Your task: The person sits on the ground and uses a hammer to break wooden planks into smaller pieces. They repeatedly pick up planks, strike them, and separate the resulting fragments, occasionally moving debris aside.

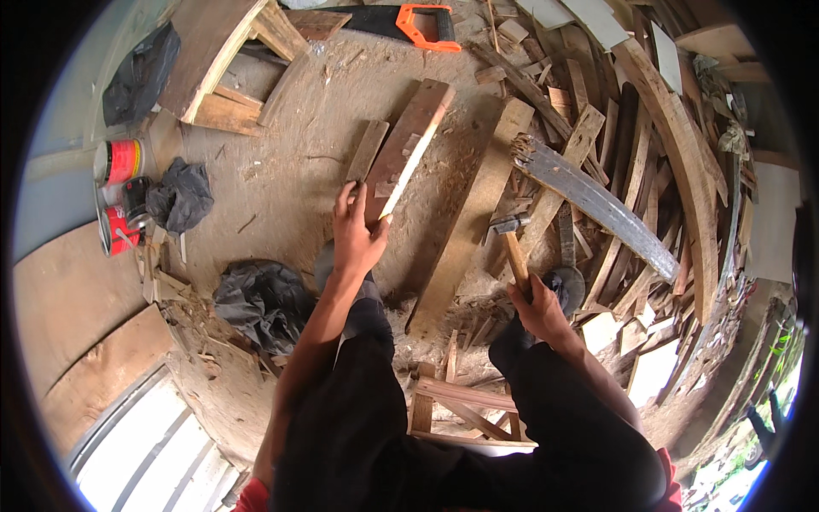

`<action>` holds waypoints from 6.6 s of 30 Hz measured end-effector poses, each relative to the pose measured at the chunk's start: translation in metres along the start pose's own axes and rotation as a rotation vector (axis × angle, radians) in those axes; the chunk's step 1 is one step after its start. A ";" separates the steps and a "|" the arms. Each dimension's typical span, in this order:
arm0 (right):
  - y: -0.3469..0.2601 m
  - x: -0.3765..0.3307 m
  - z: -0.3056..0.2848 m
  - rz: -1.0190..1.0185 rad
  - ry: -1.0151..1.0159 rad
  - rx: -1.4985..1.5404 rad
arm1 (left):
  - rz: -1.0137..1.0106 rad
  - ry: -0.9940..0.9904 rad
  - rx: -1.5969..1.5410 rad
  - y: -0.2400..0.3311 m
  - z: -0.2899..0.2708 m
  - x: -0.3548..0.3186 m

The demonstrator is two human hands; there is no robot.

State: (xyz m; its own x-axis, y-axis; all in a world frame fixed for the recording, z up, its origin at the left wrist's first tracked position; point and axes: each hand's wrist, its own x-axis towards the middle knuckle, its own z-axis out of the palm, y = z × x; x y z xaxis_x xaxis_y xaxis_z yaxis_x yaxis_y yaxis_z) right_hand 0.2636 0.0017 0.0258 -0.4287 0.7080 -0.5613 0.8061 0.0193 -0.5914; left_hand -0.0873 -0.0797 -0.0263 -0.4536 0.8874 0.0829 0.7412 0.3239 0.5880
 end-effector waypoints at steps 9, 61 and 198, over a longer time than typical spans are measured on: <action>0.001 0.001 -0.011 -0.030 0.024 0.014 | -0.005 0.081 0.187 0.038 -0.015 0.007; 0.032 0.006 -0.034 -0.264 -0.090 -0.055 | -0.766 -1.138 -1.602 0.023 -0.042 -0.029; 0.191 -0.041 -0.240 -0.001 1.093 -0.283 | 0.470 -0.919 0.039 0.409 -0.202 0.028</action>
State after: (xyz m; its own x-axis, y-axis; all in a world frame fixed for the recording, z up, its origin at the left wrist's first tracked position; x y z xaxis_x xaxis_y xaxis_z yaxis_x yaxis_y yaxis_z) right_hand 0.5327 0.1460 0.0746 0.0459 0.9433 0.3289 0.9289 0.0808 -0.3614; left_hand 0.1032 0.0119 0.3787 0.4269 0.8300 -0.3589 0.7688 -0.1242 0.6273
